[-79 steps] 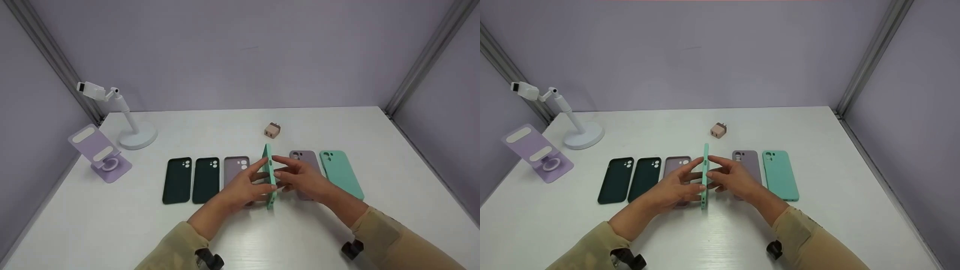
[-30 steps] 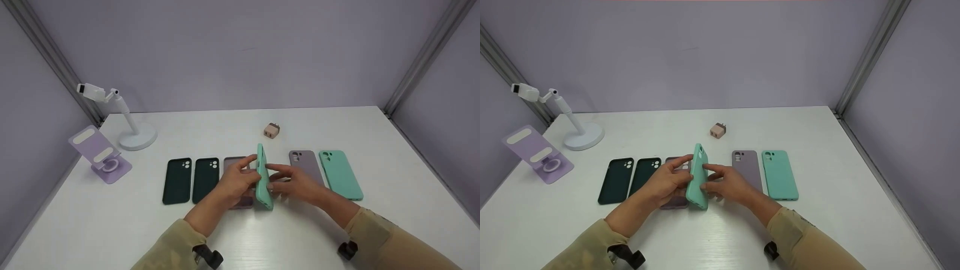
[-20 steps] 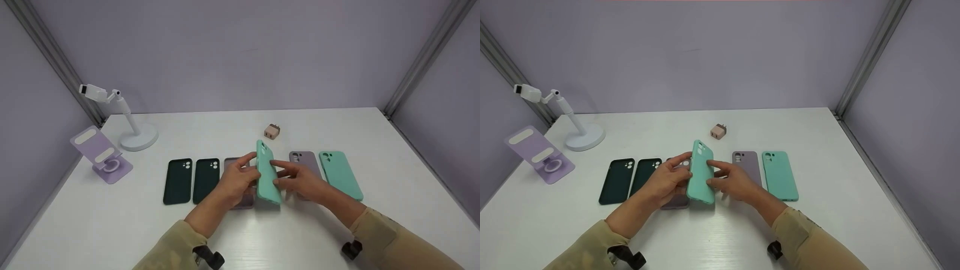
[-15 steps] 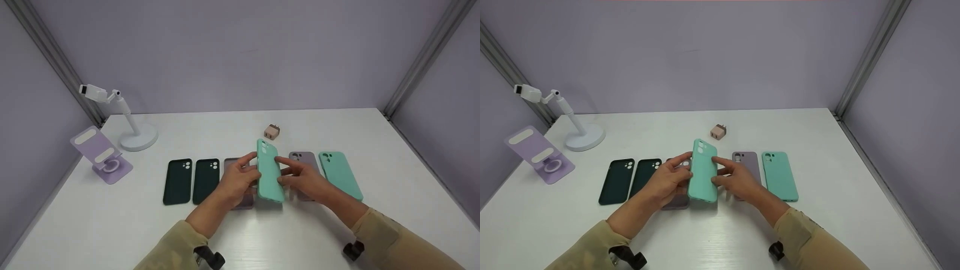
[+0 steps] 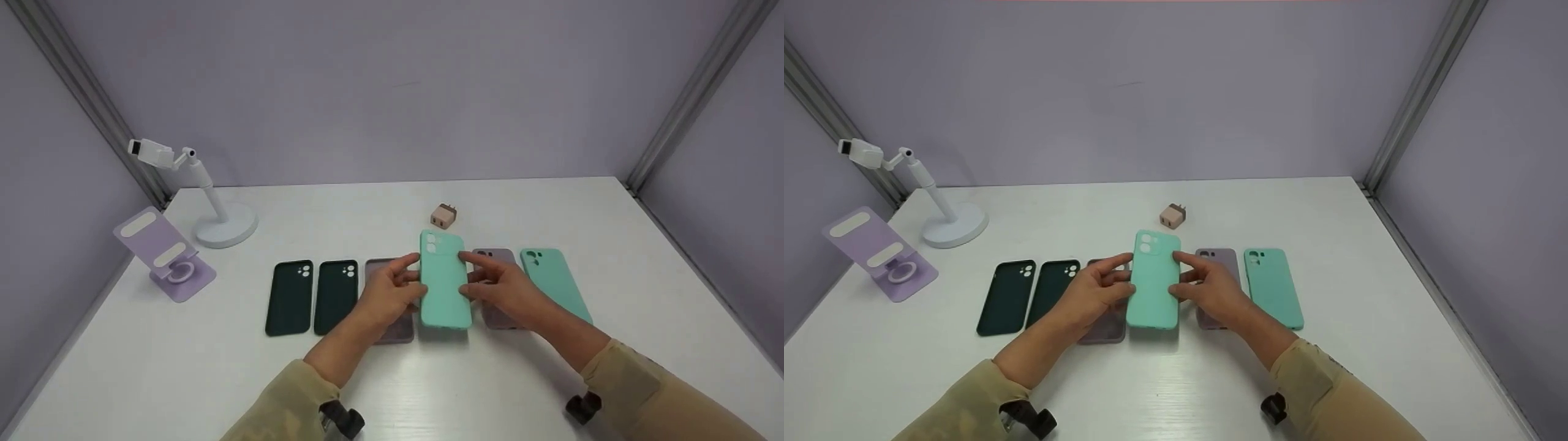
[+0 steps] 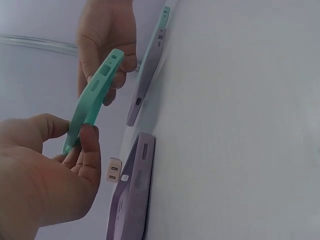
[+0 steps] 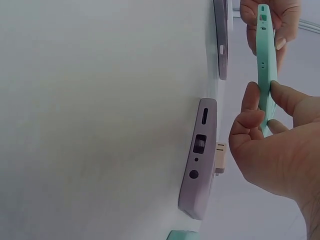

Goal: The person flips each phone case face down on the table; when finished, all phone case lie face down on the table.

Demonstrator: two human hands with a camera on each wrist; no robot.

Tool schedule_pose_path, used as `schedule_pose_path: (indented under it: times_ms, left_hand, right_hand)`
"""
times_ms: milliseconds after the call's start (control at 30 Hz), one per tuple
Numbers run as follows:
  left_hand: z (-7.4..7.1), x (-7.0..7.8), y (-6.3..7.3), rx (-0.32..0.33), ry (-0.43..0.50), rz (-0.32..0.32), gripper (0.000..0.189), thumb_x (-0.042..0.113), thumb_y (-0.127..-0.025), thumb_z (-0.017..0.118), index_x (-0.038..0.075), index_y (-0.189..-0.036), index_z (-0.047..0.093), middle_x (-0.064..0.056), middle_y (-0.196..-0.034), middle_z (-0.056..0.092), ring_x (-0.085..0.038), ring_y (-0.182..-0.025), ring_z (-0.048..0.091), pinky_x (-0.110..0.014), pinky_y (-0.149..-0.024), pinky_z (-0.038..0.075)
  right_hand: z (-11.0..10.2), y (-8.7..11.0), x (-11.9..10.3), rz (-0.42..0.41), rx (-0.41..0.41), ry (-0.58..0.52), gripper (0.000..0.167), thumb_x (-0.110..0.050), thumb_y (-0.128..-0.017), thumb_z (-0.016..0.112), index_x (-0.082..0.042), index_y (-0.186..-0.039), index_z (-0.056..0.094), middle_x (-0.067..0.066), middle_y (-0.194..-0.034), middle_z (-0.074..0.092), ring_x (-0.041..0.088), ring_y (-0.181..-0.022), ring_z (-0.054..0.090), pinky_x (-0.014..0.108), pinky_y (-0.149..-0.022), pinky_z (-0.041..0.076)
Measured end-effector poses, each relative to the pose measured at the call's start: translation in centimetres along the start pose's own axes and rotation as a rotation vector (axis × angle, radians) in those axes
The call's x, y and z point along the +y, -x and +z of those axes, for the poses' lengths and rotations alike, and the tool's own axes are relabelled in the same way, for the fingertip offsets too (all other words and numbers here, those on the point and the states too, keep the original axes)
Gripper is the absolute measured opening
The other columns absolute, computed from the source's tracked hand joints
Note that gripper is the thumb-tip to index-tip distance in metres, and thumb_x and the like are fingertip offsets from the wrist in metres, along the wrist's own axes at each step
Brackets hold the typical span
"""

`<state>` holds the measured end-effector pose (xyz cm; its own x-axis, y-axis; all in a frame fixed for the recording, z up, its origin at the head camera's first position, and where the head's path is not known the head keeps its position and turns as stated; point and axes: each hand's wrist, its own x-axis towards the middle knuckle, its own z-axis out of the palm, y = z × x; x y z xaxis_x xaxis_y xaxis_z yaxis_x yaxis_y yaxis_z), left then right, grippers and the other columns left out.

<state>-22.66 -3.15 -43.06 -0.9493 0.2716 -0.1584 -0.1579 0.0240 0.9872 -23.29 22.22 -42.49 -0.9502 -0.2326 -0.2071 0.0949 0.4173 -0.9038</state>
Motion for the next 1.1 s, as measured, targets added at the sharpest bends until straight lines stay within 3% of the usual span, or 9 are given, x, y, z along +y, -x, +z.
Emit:
schedule_pose_path:
  times_ms: [133,333,633,1100]
  left_hand:
    - [0.1,0.0,-0.2,0.023,-0.091,0.016,0.062,0.005,-0.097,0.073,0.015,-0.156,0.055,-0.006,-0.126,0.069,-0.019,-0.101,0.065,-0.033,-0.079,0.056]
    - [0.3,-0.3,-0.5,0.039,-0.187,0.047,0.062,0.005,-0.096,0.075,0.012,-0.155,0.055,-0.007,-0.123,0.067,-0.019,-0.103,0.065,-0.030,-0.082,0.057]
    - [0.3,-0.5,-0.8,0.052,-0.327,0.066,0.069,0.007,-0.096,0.075,0.019,-0.160,0.049,-0.003,-0.118,0.066,-0.018,-0.103,0.064,-0.031,-0.081,0.057]
    - [0.1,-0.8,-1.1,0.042,-0.392,0.075,0.069,0.008,-0.097,0.075,0.016,-0.160,0.048,-0.006,-0.119,0.066,-0.017,-0.103,0.066,-0.033,-0.084,0.058]
  right_hand:
    - [-0.2,0.0,0.1,-0.027,-0.003,0.023,0.070,-0.025,-0.097,0.080,-0.026,-0.161,0.050,0.011,-0.128,0.066,0.026,-0.117,0.061,0.032,-0.092,0.054]
    - [-0.4,0.0,0.0,-0.056,0.008,0.061,0.070,-0.021,-0.097,0.081,-0.021,-0.160,0.051,0.011,-0.122,0.067,0.025,-0.112,0.060,0.028,-0.086,0.053]
    - [-0.2,-0.4,0.0,-0.078,0.018,0.123,0.071,-0.014,-0.097,0.079,-0.020,-0.161,0.049,0.011,-0.125,0.068,0.026,-0.113,0.062,0.029,-0.087,0.054]
    - [-0.3,-1.2,0.0,-0.097,0.008,0.204,0.071,-0.012,-0.097,0.080,-0.017,-0.161,0.049,0.009,-0.121,0.070,0.025,-0.110,0.064,0.031,-0.087,0.054]
